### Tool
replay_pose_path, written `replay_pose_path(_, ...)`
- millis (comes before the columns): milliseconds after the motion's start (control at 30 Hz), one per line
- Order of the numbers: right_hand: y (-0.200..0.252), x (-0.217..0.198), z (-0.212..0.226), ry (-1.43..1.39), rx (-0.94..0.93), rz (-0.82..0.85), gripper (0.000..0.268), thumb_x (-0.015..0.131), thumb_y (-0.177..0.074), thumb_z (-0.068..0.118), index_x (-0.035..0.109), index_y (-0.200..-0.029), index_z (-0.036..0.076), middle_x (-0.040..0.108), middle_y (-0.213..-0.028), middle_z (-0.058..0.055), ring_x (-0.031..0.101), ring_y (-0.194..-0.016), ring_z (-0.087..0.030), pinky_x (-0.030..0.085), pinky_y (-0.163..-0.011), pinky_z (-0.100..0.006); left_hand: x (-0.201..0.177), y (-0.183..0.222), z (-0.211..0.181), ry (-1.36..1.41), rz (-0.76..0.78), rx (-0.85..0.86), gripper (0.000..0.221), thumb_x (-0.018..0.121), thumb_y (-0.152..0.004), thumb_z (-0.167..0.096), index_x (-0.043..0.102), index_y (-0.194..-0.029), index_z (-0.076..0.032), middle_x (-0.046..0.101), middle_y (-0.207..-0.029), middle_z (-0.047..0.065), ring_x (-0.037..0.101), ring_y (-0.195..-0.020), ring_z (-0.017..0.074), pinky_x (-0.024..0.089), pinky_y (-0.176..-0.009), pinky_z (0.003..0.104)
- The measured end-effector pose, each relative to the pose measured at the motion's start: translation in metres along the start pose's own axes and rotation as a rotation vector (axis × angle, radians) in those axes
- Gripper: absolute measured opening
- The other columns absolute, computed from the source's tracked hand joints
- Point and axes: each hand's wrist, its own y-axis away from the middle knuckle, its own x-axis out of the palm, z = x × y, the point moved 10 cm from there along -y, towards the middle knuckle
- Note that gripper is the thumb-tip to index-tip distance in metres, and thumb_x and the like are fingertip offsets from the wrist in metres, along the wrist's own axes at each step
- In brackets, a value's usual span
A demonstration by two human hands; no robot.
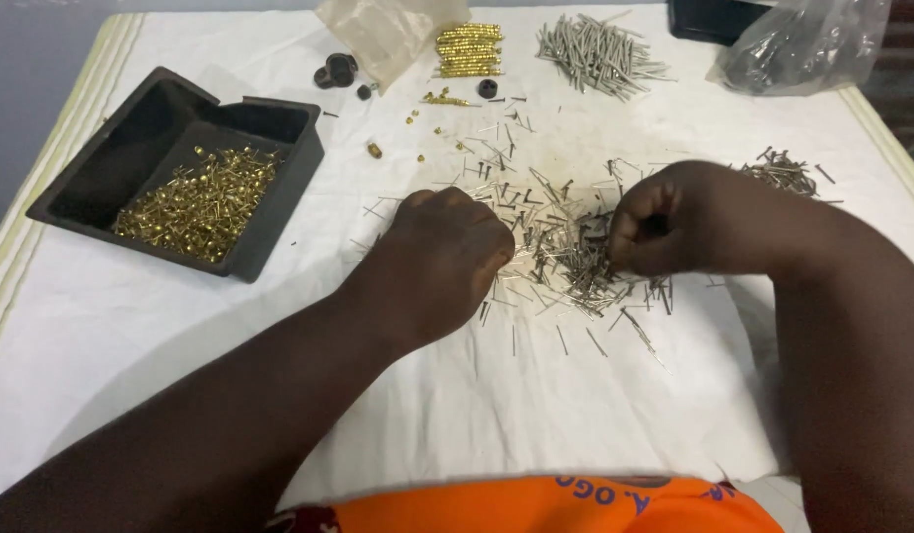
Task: Sorting small metal pins from a large pile on a white surface into distinct groups.
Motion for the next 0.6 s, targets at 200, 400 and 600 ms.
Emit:
replay_pose_path(200,-0.01,0.012,0.011,-0.842,-0.51,0.374,0.004,0.078,-0.092,0.0,0.076,-0.095,-0.001,0.058,-0.071,-0.004,0.043,-0.059,-0.01,0.032,-0.052,-0.026,0.004,0.0,0.023,0.308,-0.024,-0.156,0.01,0.061,-0.097,-0.015,0.071,-0.099,-0.016,0.08,-0.096,0.0,0.07,-0.089,0.0286,0.052,-0.08,0.044)
replay_pose_path(400,-0.004,0.024,0.047,-1.258,-0.571,0.613,0.01,0.059,-0.096,-0.007,0.067,-0.097,-0.001,0.058,-0.087,-0.016,0.051,-0.065,-0.018,0.04,-0.051,-0.025,-0.011,0.011,0.048,0.64,-0.001,-0.627,0.021,0.06,-0.097,-0.015,0.079,-0.104,-0.018,0.085,-0.099,-0.001,0.076,-0.084,0.0075,0.054,-0.066,0.026)
replay_pose_path(600,-0.01,0.033,0.043,-1.316,-0.462,0.572,0.018,0.05,-0.093,-0.011,0.06,-0.088,0.003,0.063,-0.088,-0.02,0.045,-0.06,-0.011,0.037,-0.049,-0.023,-0.02,-0.002,0.022,0.128,-0.123,-0.075,0.018,0.07,-0.089,-0.011,0.087,-0.089,-0.018,0.083,-0.097,0.001,0.071,-0.09,0.0301,0.055,-0.083,0.046)
